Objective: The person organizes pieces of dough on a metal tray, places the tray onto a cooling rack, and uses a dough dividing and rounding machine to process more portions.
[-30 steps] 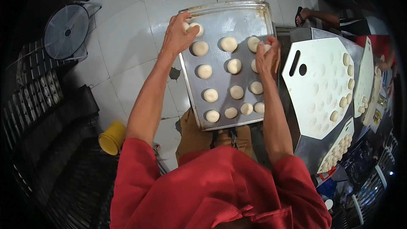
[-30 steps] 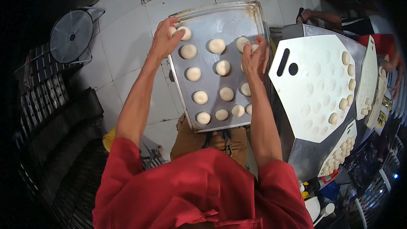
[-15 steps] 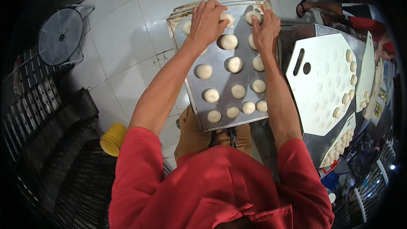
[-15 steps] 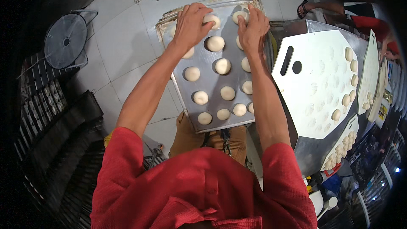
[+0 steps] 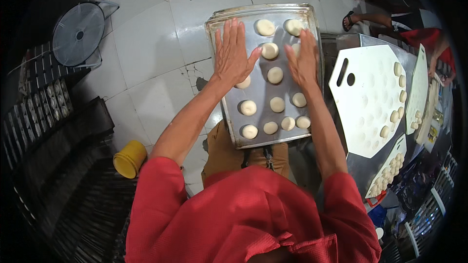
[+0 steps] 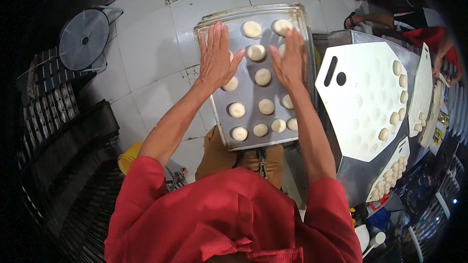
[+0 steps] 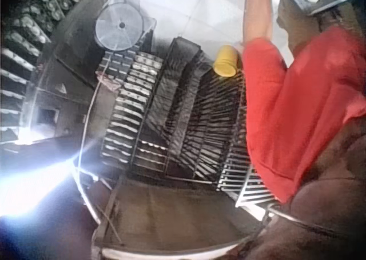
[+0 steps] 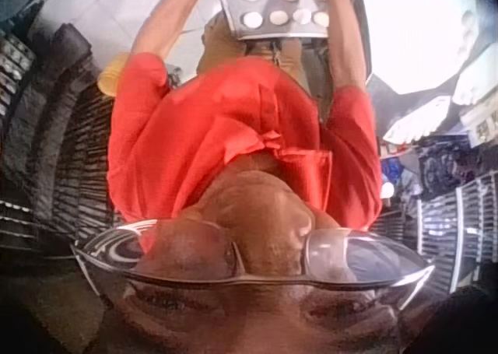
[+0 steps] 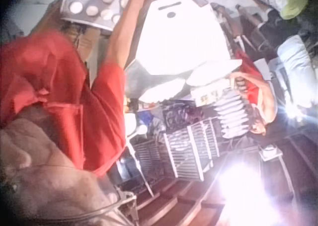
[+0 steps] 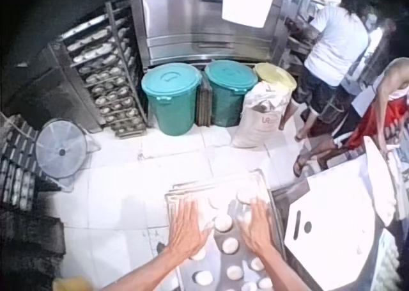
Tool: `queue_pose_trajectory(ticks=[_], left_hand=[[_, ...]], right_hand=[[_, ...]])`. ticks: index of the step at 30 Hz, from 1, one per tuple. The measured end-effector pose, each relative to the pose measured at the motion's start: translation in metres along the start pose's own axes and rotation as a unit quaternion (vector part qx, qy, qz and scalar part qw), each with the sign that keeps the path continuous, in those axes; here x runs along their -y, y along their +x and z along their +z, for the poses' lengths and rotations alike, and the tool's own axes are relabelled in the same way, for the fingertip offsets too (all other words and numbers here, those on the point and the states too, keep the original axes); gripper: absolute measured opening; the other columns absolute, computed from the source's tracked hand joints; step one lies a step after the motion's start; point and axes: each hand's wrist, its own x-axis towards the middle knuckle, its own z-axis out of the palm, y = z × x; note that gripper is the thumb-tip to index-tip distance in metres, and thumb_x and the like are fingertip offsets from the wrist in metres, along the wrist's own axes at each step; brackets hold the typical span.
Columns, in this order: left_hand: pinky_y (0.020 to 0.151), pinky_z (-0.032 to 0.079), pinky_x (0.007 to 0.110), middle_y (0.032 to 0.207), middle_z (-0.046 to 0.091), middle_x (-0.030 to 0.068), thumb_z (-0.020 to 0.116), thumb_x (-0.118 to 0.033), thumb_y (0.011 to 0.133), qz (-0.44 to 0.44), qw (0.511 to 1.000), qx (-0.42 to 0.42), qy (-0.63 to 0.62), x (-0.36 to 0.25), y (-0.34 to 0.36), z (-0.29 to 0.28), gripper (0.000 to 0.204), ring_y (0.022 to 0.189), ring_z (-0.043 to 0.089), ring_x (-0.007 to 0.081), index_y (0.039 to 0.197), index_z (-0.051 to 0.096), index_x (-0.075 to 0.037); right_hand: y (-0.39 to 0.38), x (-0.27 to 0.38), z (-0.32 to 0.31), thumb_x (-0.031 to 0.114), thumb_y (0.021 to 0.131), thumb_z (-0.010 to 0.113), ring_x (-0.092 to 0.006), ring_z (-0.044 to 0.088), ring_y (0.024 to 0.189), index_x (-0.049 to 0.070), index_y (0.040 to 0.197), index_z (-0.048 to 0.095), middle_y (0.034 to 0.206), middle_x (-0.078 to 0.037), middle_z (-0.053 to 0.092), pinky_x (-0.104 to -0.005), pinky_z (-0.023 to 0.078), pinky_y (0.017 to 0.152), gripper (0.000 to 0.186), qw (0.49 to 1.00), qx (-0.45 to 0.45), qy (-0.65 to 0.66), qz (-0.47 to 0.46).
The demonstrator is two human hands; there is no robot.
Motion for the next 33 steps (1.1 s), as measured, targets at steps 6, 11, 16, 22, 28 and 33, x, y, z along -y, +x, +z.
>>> queue_pose_trajectory(ticks=[6,11,16,22,28,33], left_hand=[[0.122,0.013,0.056,0.160,0.025,0.0274,0.052,-0.053,0.098,-0.025,0.999,-0.026,0.002,0.025,-0.019,0.019,0.084,0.151,0.019,0.0413,0.151,0.031,0.008],[0.118,0.019,0.057,0.156,0.034,0.0230,0.056,-0.044,0.098,-0.037,0.997,-0.071,0.016,0.015,-0.060,-0.007,0.071,0.145,0.029,0.0393,0.148,0.038,0.003],[0.100,0.045,0.045,0.135,0.052,0.0223,0.056,-0.028,0.100,-0.398,0.891,-0.063,-0.208,-0.041,-0.196,0.020,0.051,0.121,0.053,0.0335,0.141,0.048,0.002],[0.095,0.046,0.045,0.110,0.065,0.0240,0.049,-0.027,0.102,-0.433,0.867,-0.093,-0.229,-0.068,-0.225,0.029,0.043,0.107,0.062,0.0411,0.124,0.059,0.007],[0.083,0.049,0.031,0.104,0.067,0.0063,0.048,-0.035,0.107,-0.462,0.736,-0.103,-0.483,-0.053,-0.251,0.022,0.043,0.090,0.059,0.0127,0.118,0.063,0.003],[0.082,0.050,0.030,0.101,0.065,0.0034,0.050,-0.035,0.106,-0.461,0.705,-0.167,-0.512,-0.070,-0.311,-0.023,0.039,0.090,0.057,0.0105,0.115,0.061,0.001]], right_hand=[[-0.137,-0.009,-0.046,0.035,0.102,0.054,-0.0457,0.037,0.140,-0.007,0.146,0.039,0.150,-0.029,0.041,-0.0501,0.027,0.118,0.063,0.993,0.010,0.046,0.106],[-0.220,-0.049,-0.052,0.031,0.102,0.050,-0.0469,0.043,0.133,-0.009,0.140,0.046,0.143,-0.030,0.047,-0.0507,0.032,0.115,0.055,0.986,0.076,-0.029,0.148],[-0.227,-0.050,-0.055,0.028,0.101,0.050,-0.0460,0.051,0.122,-0.008,0.129,0.057,0.129,-0.028,0.057,-0.0518,0.040,0.106,0.046,0.987,0.030,-0.016,0.155],[-0.211,-0.053,-0.058,0.044,0.103,0.041,-0.0457,0.054,0.118,-0.007,0.126,0.058,0.124,-0.030,0.060,-0.0492,0.040,0.104,0.059,0.951,0.059,0.091,0.290],[-0.222,-0.045,-0.059,0.045,0.103,0.043,-0.0434,0.059,0.108,-0.007,0.110,0.064,0.112,-0.029,0.065,-0.0450,0.042,0.098,0.057,0.897,0.034,0.227,0.377],[-0.232,-0.014,-0.077,0.031,0.105,0.047,-0.0255,0.059,0.090,-0.004,0.101,0.065,0.096,-0.014,0.067,-0.0373,0.045,0.084,0.040,0.931,0.068,0.269,0.237]])
